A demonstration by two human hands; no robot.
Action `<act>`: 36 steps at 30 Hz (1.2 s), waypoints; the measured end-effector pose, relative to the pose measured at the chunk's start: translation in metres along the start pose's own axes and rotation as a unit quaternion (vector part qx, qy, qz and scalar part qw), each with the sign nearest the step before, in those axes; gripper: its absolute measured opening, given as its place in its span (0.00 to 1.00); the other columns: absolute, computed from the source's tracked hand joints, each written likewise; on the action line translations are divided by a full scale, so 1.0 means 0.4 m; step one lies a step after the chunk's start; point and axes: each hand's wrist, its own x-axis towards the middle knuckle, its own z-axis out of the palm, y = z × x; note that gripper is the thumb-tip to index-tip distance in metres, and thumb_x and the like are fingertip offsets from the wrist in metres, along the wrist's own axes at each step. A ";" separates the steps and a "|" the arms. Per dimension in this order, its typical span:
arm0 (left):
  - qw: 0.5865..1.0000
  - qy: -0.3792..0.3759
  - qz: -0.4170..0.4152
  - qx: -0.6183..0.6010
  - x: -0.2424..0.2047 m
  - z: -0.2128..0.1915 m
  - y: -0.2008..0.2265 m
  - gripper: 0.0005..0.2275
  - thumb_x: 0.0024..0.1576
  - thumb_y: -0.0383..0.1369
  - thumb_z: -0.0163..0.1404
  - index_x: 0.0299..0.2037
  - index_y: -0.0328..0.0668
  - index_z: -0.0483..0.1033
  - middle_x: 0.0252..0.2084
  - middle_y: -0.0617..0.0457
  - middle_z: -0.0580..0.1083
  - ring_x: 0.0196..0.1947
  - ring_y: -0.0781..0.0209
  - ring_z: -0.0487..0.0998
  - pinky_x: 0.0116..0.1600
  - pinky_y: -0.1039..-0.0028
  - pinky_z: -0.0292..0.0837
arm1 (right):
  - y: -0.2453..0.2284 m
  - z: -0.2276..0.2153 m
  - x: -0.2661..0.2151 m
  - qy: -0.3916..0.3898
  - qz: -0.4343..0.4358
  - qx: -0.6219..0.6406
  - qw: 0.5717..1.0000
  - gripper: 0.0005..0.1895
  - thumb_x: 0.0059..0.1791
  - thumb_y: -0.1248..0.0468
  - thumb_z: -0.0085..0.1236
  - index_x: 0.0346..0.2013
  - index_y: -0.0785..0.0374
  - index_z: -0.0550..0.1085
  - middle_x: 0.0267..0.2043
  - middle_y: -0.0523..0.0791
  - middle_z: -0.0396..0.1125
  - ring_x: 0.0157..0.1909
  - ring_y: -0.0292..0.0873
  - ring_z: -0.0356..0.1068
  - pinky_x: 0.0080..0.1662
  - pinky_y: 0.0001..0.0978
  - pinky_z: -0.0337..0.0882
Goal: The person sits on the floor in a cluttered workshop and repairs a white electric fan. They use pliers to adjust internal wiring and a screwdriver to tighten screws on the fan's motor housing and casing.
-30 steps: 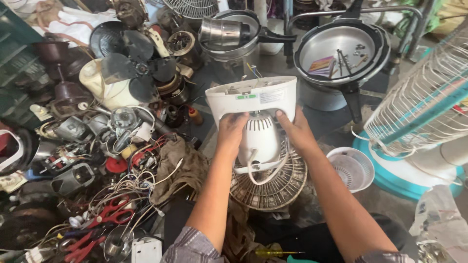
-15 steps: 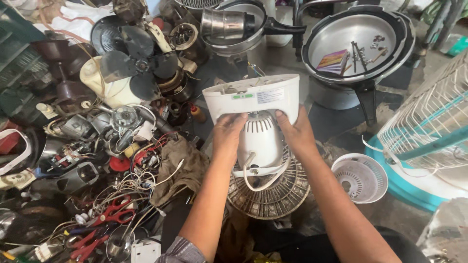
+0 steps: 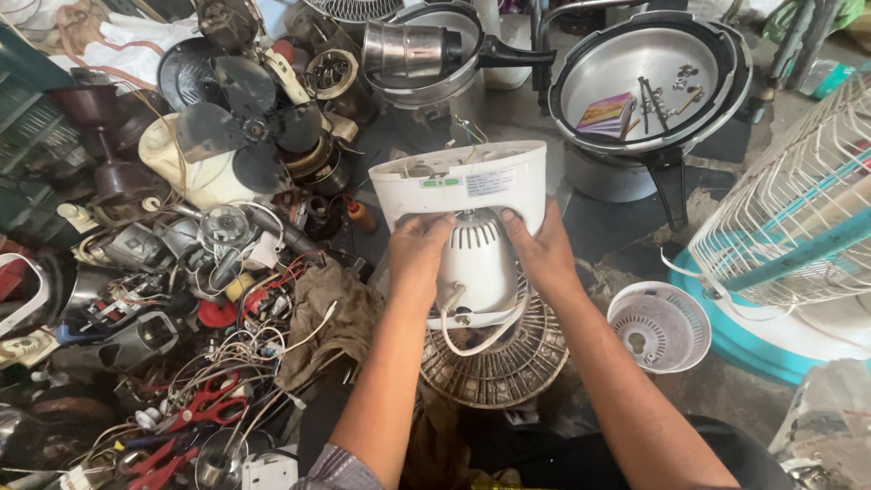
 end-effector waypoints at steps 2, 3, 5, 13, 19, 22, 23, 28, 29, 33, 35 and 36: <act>0.999 0.022 -0.020 0.018 -0.001 0.006 0.010 0.09 0.54 0.27 0.58 0.41 0.27 0.79 0.40 0.47 0.80 0.38 0.63 0.79 0.44 0.74 0.73 | 0.001 0.000 -0.001 0.001 -0.006 0.008 1.000 0.34 0.52 0.48 0.59 0.62 0.70 0.63 0.54 0.53 0.70 0.56 0.43 0.69 0.57 0.35 0.68; 0.999 0.033 -0.029 0.028 -0.001 0.007 0.017 0.09 0.54 0.27 0.58 0.41 0.27 0.78 0.40 0.47 0.80 0.38 0.63 0.79 0.43 0.74 0.72 | 0.001 0.003 -0.001 0.000 -0.009 0.013 1.000 0.35 0.52 0.48 0.59 0.62 0.70 0.62 0.54 0.53 0.70 0.56 0.43 0.69 0.57 0.35 0.68; 0.999 0.032 0.000 0.012 -0.004 0.016 0.027 0.09 0.54 0.27 0.58 0.41 0.27 0.79 0.40 0.47 0.80 0.38 0.63 0.79 0.44 0.74 0.73 | 0.002 0.004 -0.001 -0.001 -0.004 0.018 1.000 0.35 0.51 0.49 0.60 0.62 0.71 0.62 0.54 0.53 0.70 0.56 0.43 0.69 0.57 0.34 0.69; 0.998 0.023 0.024 0.059 -0.024 0.037 0.030 0.10 0.54 0.28 0.58 0.42 0.25 0.81 0.39 0.47 0.81 0.37 0.63 0.80 0.42 0.73 0.73 | 0.020 0.000 -0.003 0.010 -0.034 0.006 0.999 0.33 0.52 0.51 0.60 0.62 0.71 0.63 0.53 0.53 0.71 0.55 0.43 0.70 0.56 0.34 0.69; 0.993 -0.109 -0.037 0.007 0.031 -0.034 0.034 0.13 0.53 0.27 0.59 0.47 0.28 0.80 0.44 0.49 0.81 0.42 0.64 0.81 0.49 0.75 0.75 | 0.017 0.000 -0.005 0.008 -0.049 0.004 0.999 0.33 0.52 0.51 0.60 0.61 0.72 0.62 0.53 0.53 0.71 0.54 0.44 0.71 0.56 0.35 0.70; 0.996 -0.053 0.007 0.076 0.037 -0.031 0.030 0.14 0.52 0.27 0.60 0.46 0.26 0.80 0.44 0.48 0.81 0.41 0.63 0.80 0.48 0.74 0.74 | 0.011 0.000 -0.007 0.012 -0.039 -0.001 0.999 0.34 0.51 0.50 0.61 0.61 0.72 0.62 0.53 0.54 0.71 0.55 0.45 0.71 0.56 0.35 0.70; 0.995 -0.017 0.029 0.098 0.026 -0.018 0.022 0.13 0.52 0.27 0.60 0.46 0.27 0.80 0.43 0.48 0.81 0.40 0.63 0.80 0.47 0.74 0.74 | 0.010 0.002 -0.005 0.015 -0.033 -0.002 0.999 0.35 0.51 0.50 0.61 0.61 0.72 0.62 0.53 0.54 0.71 0.55 0.45 0.71 0.56 0.35 0.70; 0.950 0.110 0.157 0.246 -0.035 0.027 0.018 0.10 0.55 0.30 0.60 0.38 0.25 0.81 0.37 0.44 0.82 0.37 0.59 0.80 0.45 0.72 0.74 | -0.003 0.002 -0.014 0.017 -0.028 -0.016 0.999 0.34 0.51 0.50 0.60 0.61 0.72 0.63 0.52 0.55 0.71 0.55 0.46 0.72 0.56 0.36 0.70; 0.944 0.108 0.170 0.260 -0.048 0.029 0.023 0.10 0.56 0.30 0.58 0.39 0.27 0.81 0.37 0.45 0.82 0.37 0.61 0.81 0.45 0.72 0.75 | -0.007 0.001 -0.016 0.016 -0.019 -0.022 0.999 0.34 0.51 0.50 0.60 0.61 0.71 0.63 0.53 0.55 0.71 0.55 0.46 0.72 0.55 0.36 0.71; 0.945 0.079 0.160 0.273 -0.088 0.037 0.041 0.11 0.58 0.31 0.54 0.45 0.31 0.81 0.40 0.49 0.81 0.39 0.63 0.82 0.46 0.73 0.75 | -0.015 0.002 -0.016 0.014 -0.013 -0.017 1.000 0.34 0.51 0.50 0.60 0.61 0.71 0.62 0.53 0.55 0.71 0.55 0.47 0.72 0.55 0.36 0.71; 0.974 0.075 0.104 0.188 -0.093 0.043 0.034 0.11 0.57 0.30 0.53 0.47 0.31 0.80 0.42 0.48 0.80 0.40 0.61 0.80 0.46 0.72 0.74 | -0.014 0.003 -0.016 0.015 -0.009 -0.018 1.000 0.34 0.51 0.50 0.60 0.61 0.70 0.62 0.53 0.55 0.71 0.55 0.47 0.72 0.55 0.36 0.71; 0.984 0.073 0.075 0.145 -0.092 0.043 0.030 0.12 0.57 0.29 0.53 0.48 0.31 0.79 0.43 0.48 0.79 0.40 0.61 0.80 0.46 0.71 0.74 | -0.013 0.003 -0.016 0.016 -0.007 -0.019 1.000 0.34 0.51 0.50 0.60 0.61 0.70 0.62 0.53 0.55 0.71 0.55 0.47 0.72 0.55 0.36 0.71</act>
